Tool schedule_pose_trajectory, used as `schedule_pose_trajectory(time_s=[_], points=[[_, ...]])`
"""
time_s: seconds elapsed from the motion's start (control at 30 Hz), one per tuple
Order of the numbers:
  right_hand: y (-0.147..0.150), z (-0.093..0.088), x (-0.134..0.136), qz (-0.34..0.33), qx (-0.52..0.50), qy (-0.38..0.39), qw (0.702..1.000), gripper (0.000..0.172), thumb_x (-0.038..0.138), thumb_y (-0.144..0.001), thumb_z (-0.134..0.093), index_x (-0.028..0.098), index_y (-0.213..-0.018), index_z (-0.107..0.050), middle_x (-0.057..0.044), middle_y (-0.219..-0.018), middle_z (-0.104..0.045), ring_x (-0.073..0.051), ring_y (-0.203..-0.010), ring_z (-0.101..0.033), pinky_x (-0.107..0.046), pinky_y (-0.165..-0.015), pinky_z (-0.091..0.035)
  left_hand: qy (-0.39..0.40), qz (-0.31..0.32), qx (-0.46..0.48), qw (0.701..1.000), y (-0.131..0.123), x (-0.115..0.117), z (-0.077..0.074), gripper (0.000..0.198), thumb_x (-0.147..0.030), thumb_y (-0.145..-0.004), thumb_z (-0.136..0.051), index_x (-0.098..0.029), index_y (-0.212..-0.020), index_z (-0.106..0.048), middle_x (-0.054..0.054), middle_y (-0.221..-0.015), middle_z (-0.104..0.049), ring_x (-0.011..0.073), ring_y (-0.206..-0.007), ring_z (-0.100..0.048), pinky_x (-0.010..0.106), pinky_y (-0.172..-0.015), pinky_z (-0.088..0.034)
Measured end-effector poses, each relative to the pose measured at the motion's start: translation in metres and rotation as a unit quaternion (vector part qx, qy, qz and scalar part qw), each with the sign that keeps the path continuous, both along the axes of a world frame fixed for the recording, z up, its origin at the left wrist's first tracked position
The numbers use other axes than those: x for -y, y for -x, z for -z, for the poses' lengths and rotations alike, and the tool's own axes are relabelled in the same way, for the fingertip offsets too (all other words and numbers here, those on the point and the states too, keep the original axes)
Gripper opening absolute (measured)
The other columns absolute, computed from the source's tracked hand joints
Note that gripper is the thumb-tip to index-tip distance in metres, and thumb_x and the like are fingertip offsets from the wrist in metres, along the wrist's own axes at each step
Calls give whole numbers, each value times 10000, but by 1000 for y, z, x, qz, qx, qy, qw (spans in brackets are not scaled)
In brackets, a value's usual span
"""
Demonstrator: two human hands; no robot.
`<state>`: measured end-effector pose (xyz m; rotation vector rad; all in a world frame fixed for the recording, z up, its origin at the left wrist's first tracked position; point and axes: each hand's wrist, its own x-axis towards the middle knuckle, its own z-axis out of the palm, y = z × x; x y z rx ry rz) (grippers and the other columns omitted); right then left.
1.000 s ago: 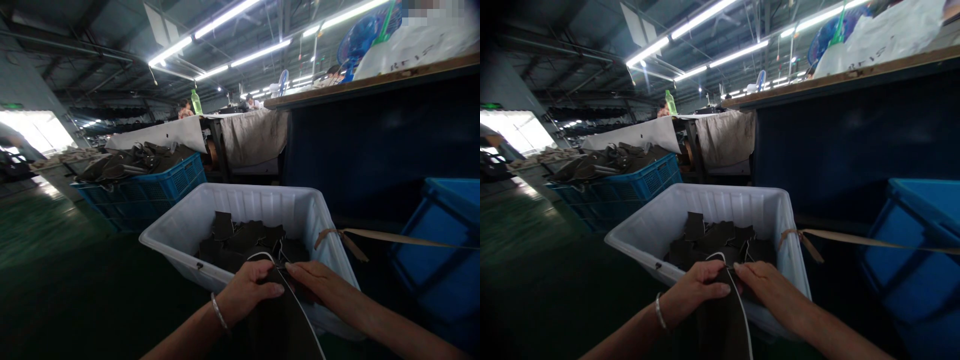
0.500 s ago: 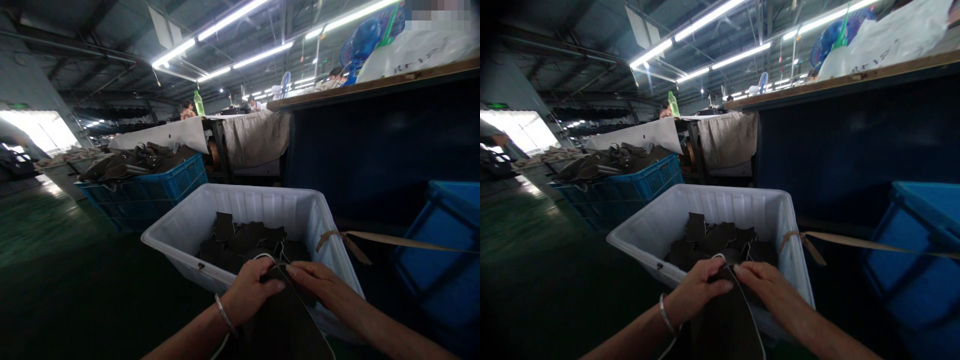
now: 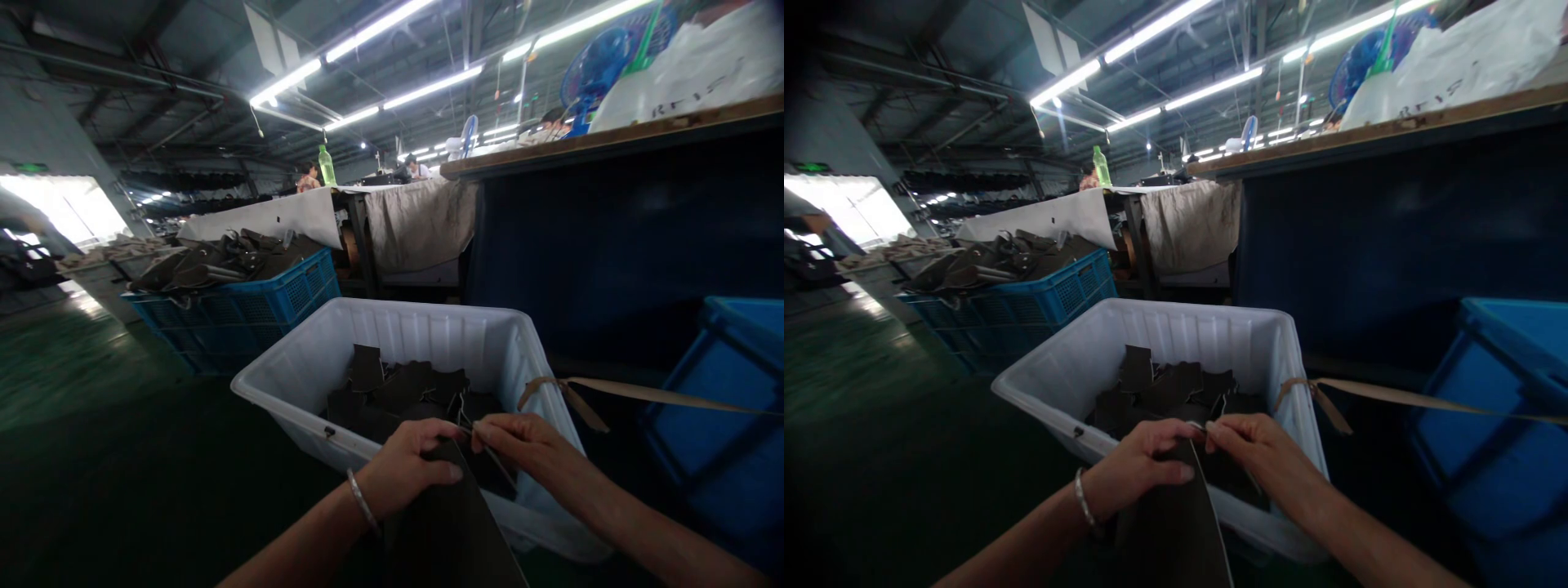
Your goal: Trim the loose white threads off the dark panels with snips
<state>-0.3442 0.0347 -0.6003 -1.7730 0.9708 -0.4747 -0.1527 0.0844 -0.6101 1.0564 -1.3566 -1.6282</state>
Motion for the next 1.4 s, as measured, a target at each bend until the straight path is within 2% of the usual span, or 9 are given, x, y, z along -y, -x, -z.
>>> schedule_pose_trajectory(time_s=[0.3,0.4,0.53,0.73,0.8,0.93,1.0,1.13,1.4], points=[[-4,7,-3,-7,50,-123,991,427,554,-714,-645,144,-767,-538,-21,-675,-547,-117,-580,-492,-227,-519,-348,-17,-120,-34,992,2,11,1,325,-282,-653,-690,-103,-899,-575,64,-821,-631,136,-690,-552,279,-670,-413],[3,1,-3,5,87,-197,977,380,482,-670,-704,145,-758,-553,-32,-688,-596,-141,-603,-562,-247,-563,-425,24,-50,-27,998,-3,11,-1,324,-304,-698,-676,-112,-944,-583,48,-852,-625,130,-734,-549,267,-696,-418],[25,-20,4,123,137,-221,958,377,407,-627,-764,165,-874,-611,-47,-782,-652,-156,-635,-608,-248,-575,-470,37,135,35,989,-21,6,-2,320,-261,-700,-695,-135,-985,-624,44,-958,-643,168,-911,-567,304,-853,-422],[43,-17,28,163,83,-132,974,340,440,-665,-707,165,-846,-625,-72,-791,-657,-189,-642,-608,-282,-565,-466,4,117,46,992,-34,5,-2,218,-272,-681,-714,-125,-838,-678,43,-881,-685,158,-862,-604,288,-852,-427],[46,-10,37,156,-16,-10,988,321,479,-699,-650,164,-747,-613,-71,-725,-633,-200,-628,-586,-300,-573,-444,-60,85,28,994,-32,5,-2,267,-270,-618,-758,-123,-825,-679,36,-815,-694,137,-759,-613,263,-765,-442],[40,-7,33,174,-96,217,956,384,543,-823,-483,190,-835,-634,-69,-782,-610,-207,-717,-559,-313,-664,-413,-118,51,-14,992,-25,2,-2,301,-249,-559,-783,-104,-803,-685,46,-777,-694,115,-676,-604,245,-702,-427],[29,-8,18,139,-44,157,977,482,588,-887,-353,198,-953,-628,-47,-732,-559,-166,-652,-515,-270,-587,-391,-120,30,-27,992,-21,2,-2,308,-242,-550,-783,-97,-804,-685,49,-773,-692,113,-677,-602,247,-713,-420],[4,-3,-16,-11,-37,-26,999,641,682,-877,-241,174,-799,-624,19,-540,-322,-97,-450,-274,-230,-421,-200,-113,14,-47,992,-15,1,2,304,-212,-537,-783,-94,-796,-675,27,-730,-666,110,-692,-592,246,-727,-406],[-3,18,-28,-40,-87,39,995,612,548,-935,-199,170,-711,-625,-42,-602,-437,-135,-558,-391,-262,-505,-301,-104,-43,-60,992,-10,-5,9,286,-198,-544,-766,-92,-785,-654,27,-698,-653,99,-601,-563,237,-626,-394]])
